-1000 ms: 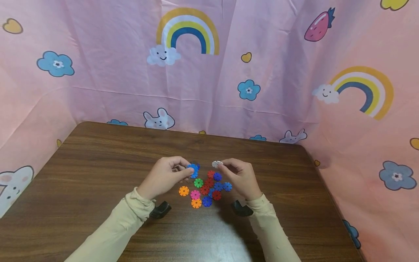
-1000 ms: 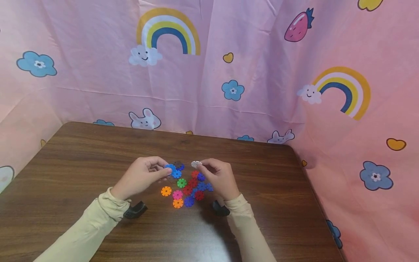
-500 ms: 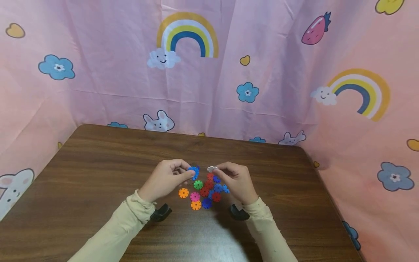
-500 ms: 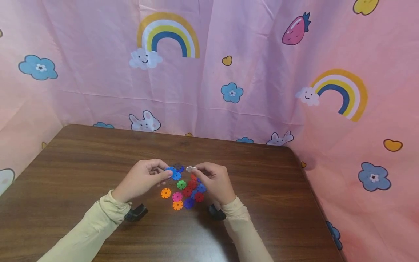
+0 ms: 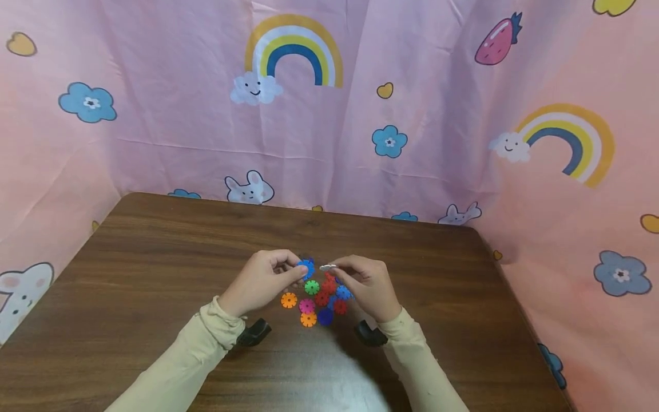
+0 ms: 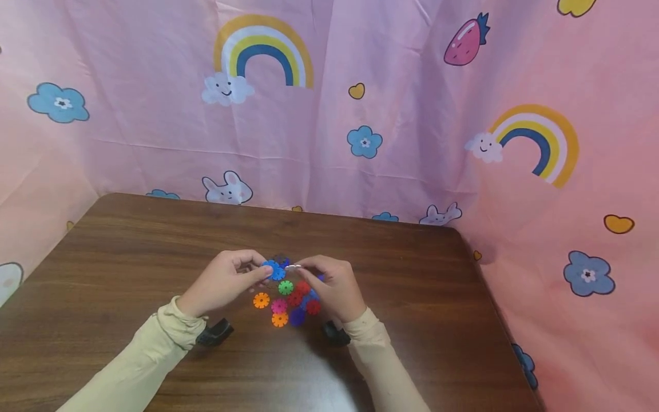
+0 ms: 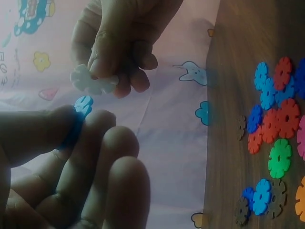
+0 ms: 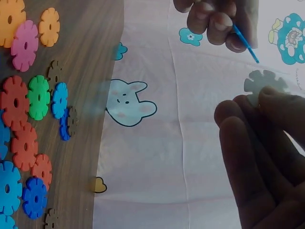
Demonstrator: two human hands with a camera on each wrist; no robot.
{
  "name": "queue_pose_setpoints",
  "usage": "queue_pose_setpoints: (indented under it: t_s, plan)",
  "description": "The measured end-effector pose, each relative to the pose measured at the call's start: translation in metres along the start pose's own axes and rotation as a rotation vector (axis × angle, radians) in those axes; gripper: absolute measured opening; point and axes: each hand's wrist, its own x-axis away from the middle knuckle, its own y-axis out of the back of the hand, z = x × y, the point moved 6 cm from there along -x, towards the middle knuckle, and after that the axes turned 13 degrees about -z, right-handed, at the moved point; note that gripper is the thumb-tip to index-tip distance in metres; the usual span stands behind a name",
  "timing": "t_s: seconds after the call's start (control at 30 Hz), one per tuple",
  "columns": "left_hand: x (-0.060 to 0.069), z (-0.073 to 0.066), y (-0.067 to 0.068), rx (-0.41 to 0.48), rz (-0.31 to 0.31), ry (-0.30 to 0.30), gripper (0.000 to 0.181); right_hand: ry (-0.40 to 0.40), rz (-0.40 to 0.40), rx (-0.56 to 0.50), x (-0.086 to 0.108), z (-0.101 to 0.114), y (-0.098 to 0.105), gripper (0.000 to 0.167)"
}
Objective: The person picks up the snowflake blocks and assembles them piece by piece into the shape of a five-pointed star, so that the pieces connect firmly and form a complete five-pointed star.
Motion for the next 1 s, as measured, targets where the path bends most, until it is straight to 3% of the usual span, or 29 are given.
queue_pose_setpoints:
  t_s: [0.57,0.77,1.0]
  plan:
    - [0.003,-0.002,-0.005,-0.037,0.059,-0.029,0.021,0.176,-0.001,0.119,0.001,0.008,-0.004,0.016]
    - [0.004,-0.005,-0.007,-0.041,0.107,-0.038,0.022,0.191,0.003,0.129,0.001,0.010,-0.004,0.019]
    - [0.004,-0.006,-0.007,-0.003,0.094,-0.055,0.020,0.214,0.023,0.110,0.001,0.011,-0.004,0.019]
